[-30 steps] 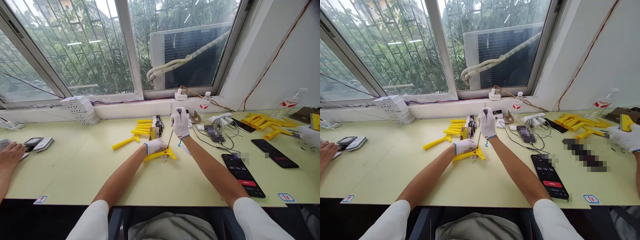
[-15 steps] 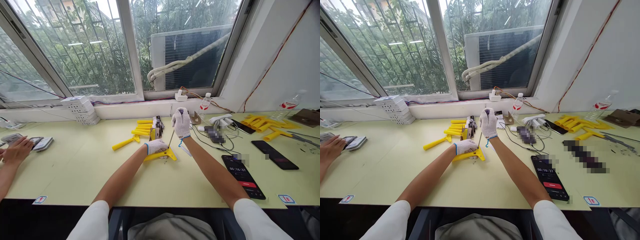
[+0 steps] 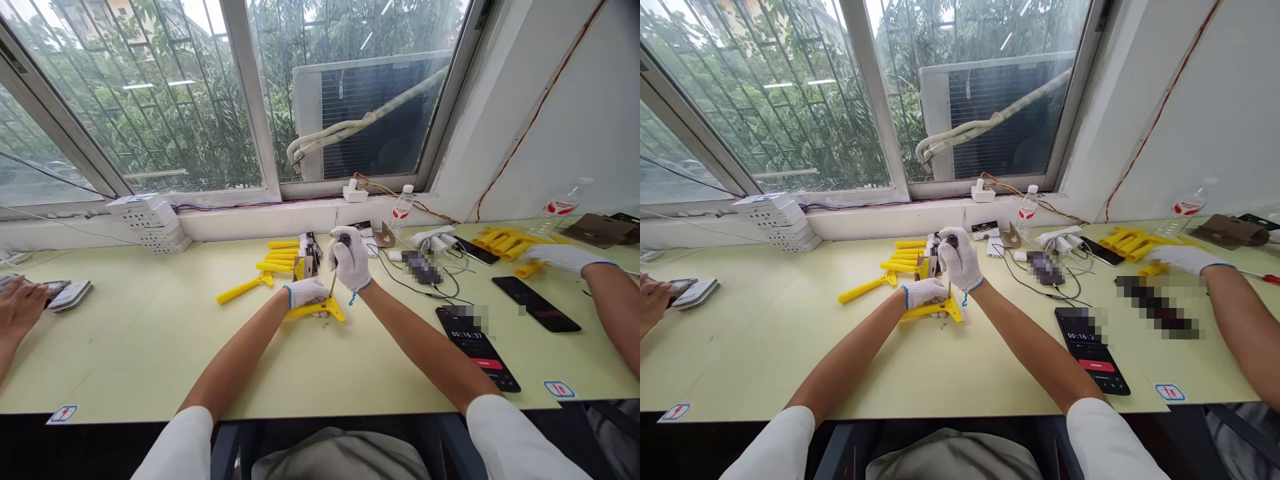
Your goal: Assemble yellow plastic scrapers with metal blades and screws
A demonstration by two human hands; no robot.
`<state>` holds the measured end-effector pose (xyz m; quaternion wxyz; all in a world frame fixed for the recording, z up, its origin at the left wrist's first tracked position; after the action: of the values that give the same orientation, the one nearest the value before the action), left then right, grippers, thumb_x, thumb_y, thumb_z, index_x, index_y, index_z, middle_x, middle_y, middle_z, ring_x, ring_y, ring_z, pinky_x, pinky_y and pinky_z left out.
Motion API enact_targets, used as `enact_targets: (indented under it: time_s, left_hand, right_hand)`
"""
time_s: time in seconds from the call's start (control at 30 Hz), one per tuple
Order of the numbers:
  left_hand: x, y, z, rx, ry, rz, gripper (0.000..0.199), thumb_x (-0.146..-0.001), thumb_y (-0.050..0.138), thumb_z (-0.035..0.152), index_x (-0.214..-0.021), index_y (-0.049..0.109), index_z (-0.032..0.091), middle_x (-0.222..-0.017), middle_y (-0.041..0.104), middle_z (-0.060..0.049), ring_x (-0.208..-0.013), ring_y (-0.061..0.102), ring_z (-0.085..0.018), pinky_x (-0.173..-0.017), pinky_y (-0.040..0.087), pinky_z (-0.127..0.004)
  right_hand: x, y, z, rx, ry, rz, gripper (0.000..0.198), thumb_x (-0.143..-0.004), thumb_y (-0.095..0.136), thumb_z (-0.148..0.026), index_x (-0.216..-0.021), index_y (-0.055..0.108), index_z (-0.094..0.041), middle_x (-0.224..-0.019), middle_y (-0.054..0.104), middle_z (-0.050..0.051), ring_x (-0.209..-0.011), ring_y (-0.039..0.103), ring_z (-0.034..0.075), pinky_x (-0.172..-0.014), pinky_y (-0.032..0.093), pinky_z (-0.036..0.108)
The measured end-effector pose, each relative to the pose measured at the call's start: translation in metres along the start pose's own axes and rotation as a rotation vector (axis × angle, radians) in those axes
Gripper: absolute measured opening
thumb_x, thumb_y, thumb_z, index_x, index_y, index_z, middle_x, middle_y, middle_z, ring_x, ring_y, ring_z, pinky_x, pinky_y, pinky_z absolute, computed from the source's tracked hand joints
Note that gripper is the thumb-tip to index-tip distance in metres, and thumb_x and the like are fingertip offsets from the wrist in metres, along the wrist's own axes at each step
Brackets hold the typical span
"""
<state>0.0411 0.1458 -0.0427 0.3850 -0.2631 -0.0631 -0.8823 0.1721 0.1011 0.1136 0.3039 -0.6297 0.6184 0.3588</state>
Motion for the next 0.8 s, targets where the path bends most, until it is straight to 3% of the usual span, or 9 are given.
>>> enact_targets:
  time_s: [0.13,0.3,0.33,0.5,0.8]
  left_hand:
    - [0.006,0.001,0.004,-0.108,0.007,-0.051,0.025,-0.078,0.075,0.038,-0.074,0.071,0.014,-0.071,0.078,-0.015,-0.063,0.078,-0.028,-0.057,0.064,-0.034]
    - [0.014,-0.001,0.011,-0.089,0.037,0.008,0.028,-0.075,0.080,0.040,-0.069,0.065,0.017,-0.058,0.070,-0.007,-0.057,0.073,-0.024,-0.054,0.060,-0.030]
    - [0.016,0.000,0.013,-0.083,0.043,0.015,0.027,-0.074,0.081,0.039,-0.069,0.065,0.017,-0.057,0.069,-0.006,-0.056,0.072,-0.023,-0.054,0.059,-0.030]
    - [0.021,-0.001,0.017,-0.058,0.033,0.007,0.022,-0.073,0.079,0.035,-0.070,0.065,0.017,-0.059,0.070,-0.008,-0.057,0.072,-0.023,-0.054,0.057,-0.030]
    - [0.015,-0.007,0.010,-0.065,0.070,0.070,0.028,-0.074,0.077,0.033,-0.065,0.053,0.021,-0.056,0.059,-0.003,-0.054,0.065,-0.021,-0.052,0.053,-0.030]
  right_hand:
    - [0.014,0.001,-0.012,0.053,-0.182,-0.051,0.026,-0.111,0.047,-0.037,-0.137,0.048,-0.031,-0.093,0.069,-0.002,-0.053,0.054,0.006,-0.057,0.047,0.022]
    - [-0.002,-0.001,-0.029,0.400,-0.123,-0.090,0.015,-0.112,0.046,-0.034,-0.117,0.057,-0.024,-0.107,0.072,0.005,-0.082,0.068,0.012,-0.073,0.048,0.025]
    - [-0.007,-0.001,-0.034,0.460,-0.126,-0.115,0.016,-0.112,0.046,-0.034,-0.115,0.057,-0.023,-0.108,0.073,0.006,-0.089,0.069,0.013,-0.076,0.048,0.025]
    - [-0.024,0.002,-0.050,0.623,-0.095,-0.307,0.019,-0.111,0.046,-0.035,-0.114,0.061,-0.023,-0.104,0.074,0.004,-0.086,0.067,0.014,-0.078,0.043,0.026]
    - [-0.040,0.004,-0.074,0.524,-0.010,-0.542,0.022,-0.105,0.049,-0.020,-0.114,0.070,-0.023,-0.102,0.077,0.002,-0.084,0.068,0.014,-0.078,0.048,0.025]
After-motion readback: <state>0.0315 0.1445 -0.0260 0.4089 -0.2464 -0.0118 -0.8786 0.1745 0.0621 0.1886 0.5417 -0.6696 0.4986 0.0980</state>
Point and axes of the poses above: each hand's wrist, its own x-axis away from the middle knuckle, its own y-axis out of the palm, z = x × y, the point moved 6 cm from there along -x, towards the middle knuckle
